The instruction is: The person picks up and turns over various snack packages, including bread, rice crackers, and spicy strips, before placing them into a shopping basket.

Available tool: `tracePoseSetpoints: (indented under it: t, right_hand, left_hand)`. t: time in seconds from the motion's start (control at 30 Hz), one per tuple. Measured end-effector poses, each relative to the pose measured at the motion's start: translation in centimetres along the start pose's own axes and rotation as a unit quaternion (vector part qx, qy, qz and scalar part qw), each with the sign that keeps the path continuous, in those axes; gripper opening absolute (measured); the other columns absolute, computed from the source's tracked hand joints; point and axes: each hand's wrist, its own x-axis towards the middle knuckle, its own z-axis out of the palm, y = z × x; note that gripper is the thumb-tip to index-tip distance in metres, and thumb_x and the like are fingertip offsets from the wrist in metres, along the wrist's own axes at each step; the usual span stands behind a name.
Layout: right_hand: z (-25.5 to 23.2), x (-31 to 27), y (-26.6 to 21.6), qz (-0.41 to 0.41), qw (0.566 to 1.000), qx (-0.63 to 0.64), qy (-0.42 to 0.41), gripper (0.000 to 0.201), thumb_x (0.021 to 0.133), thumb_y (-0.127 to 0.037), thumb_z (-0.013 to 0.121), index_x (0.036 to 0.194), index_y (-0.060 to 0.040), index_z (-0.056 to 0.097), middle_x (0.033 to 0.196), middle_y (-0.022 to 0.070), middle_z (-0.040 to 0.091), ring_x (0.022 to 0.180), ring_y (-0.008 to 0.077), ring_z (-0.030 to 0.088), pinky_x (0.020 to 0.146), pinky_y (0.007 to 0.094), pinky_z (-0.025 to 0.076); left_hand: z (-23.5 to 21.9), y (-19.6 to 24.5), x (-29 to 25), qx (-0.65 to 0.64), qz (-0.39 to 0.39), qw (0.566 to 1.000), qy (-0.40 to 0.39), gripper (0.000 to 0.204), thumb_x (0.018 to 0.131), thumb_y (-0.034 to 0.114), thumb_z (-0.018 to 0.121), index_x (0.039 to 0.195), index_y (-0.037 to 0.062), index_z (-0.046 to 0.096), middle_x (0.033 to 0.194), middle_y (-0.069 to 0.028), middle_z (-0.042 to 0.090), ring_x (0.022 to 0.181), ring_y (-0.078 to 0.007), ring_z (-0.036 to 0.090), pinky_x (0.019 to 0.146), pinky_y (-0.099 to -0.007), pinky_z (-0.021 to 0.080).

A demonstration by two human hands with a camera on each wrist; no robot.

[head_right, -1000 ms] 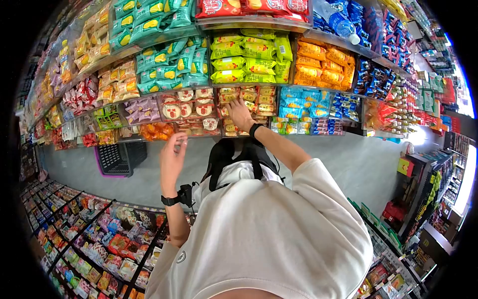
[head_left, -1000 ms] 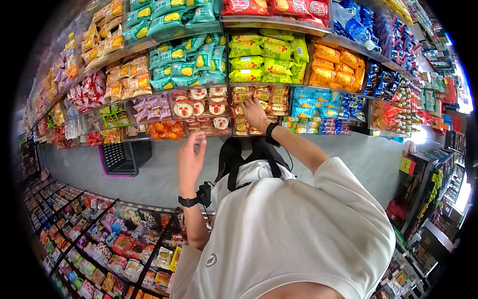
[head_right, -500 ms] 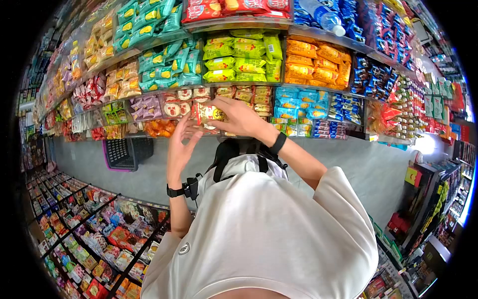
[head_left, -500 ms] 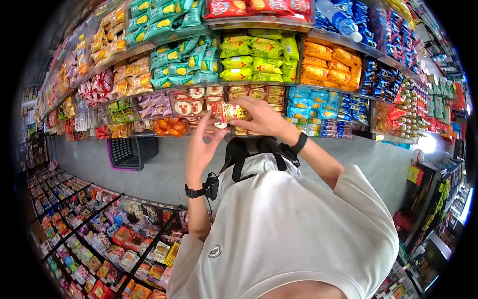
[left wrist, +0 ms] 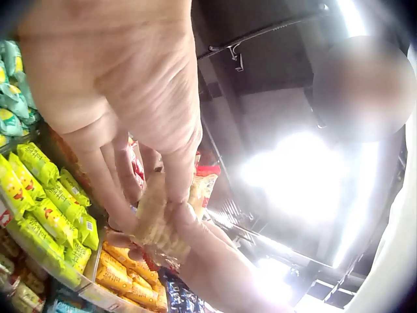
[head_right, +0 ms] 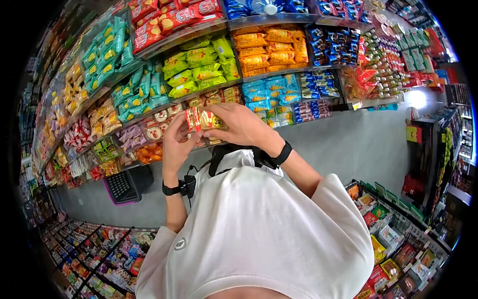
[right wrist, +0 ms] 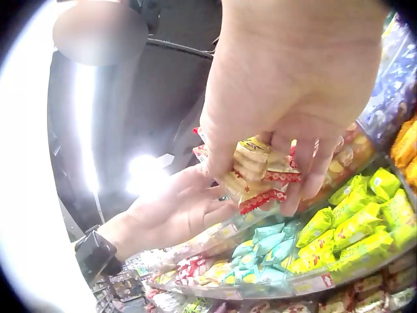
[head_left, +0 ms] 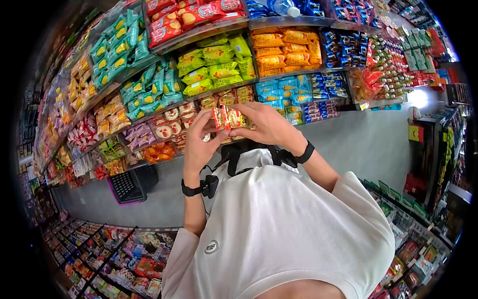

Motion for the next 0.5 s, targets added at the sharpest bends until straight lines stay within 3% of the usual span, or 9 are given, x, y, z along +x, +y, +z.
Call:
tracePoseSetpoints:
  t: [0.07, 0.2, 0.3, 0.4, 0.5]
  right_hand:
    - [-0.4, -0.4, -0.1, 0.090, 0.994, -0.008, -0.063, 0.066, 0.094, -0.042, 0.084, 0.139, 0.0027, 0.065, 0.115, 0.0281, 0.074, 0.104, 0.0491, 0.070, 0.089, 0.0526, 0.057]
    - [-0.3, -1.0, 0.3, 0.081, 0.994, -0.033, -0.068, 0.067, 0.092, -0.042, 0.086, 0.137, 0.0026, 0.066, 0.112, 0.0277, 0.075, 0.101, 0.0493, 0.071, 0.088, 0.0525, 0.057]
    - [-0.2, -0.8, 0.0, 0.056, 0.997, -0.026, -0.052, 0.067, 0.091, -0.041, 0.088, 0.136, 0.0034, 0.066, 0.112, 0.0275, 0.074, 0.102, 0.0483, 0.071, 0.087, 0.0519, 0.057]
    - [0.0, 0.2, -0.4, 0.033, 0.997, -0.009, -0.071, 0.067, 0.090, -0.041, 0.089, 0.135, 0.0035, 0.066, 0.110, 0.0265, 0.073, 0.102, 0.0471, 0.070, 0.087, 0.0516, 0.057]
    - [0.6, 0.9, -1.1, 0.005, 0.999, 0.023, -0.038, 0.060, 0.094, -0.046, 0.083, 0.129, 0.0006, 0.068, 0.098, 0.0268, 0.072, 0.094, 0.0478, 0.069, 0.081, 0.0545, 0.054]
  left_hand:
    - [0.1, -0.1, 0.3, 0.014, -0.029, 0.999, -0.022, 0.049, 0.096, 0.001, 0.083, 0.142, -0.0050, 0.064, 0.143, -0.0096, 0.064, 0.115, -0.0188, 0.074, 0.099, -0.0319, 0.062]
    - [0.2, 1.6, 0.0, 0.011, -0.059, 0.998, -0.023, 0.058, 0.094, 0.005, 0.087, 0.147, -0.0044, 0.063, 0.154, -0.0100, 0.056, 0.130, -0.0209, 0.068, 0.110, -0.0368, 0.057]
    - [0.1, 2.6, -0.4, 0.063, -0.012, 0.998, -0.022, 0.065, 0.092, 0.012, 0.091, 0.148, -0.0045, 0.062, 0.152, -0.0109, 0.058, 0.133, -0.0217, 0.065, 0.112, -0.0380, 0.055]
    - [-0.2, 0.8, -0.6, -0.006, 0.050, 0.999, 0.007, 0.062, 0.088, 0.016, 0.093, 0.142, -0.0007, 0.068, 0.147, -0.0091, 0.065, 0.125, -0.0224, 0.068, 0.106, -0.0373, 0.055]
    - [-0.7, 0.2, -0.3, -0.023, 0.102, 0.995, 0.001, 0.060, 0.088, 0.019, 0.094, 0.140, 0.0009, 0.070, 0.147, -0.0128, 0.069, 0.142, -0.0263, 0.059, 0.122, -0.0430, 0.044]
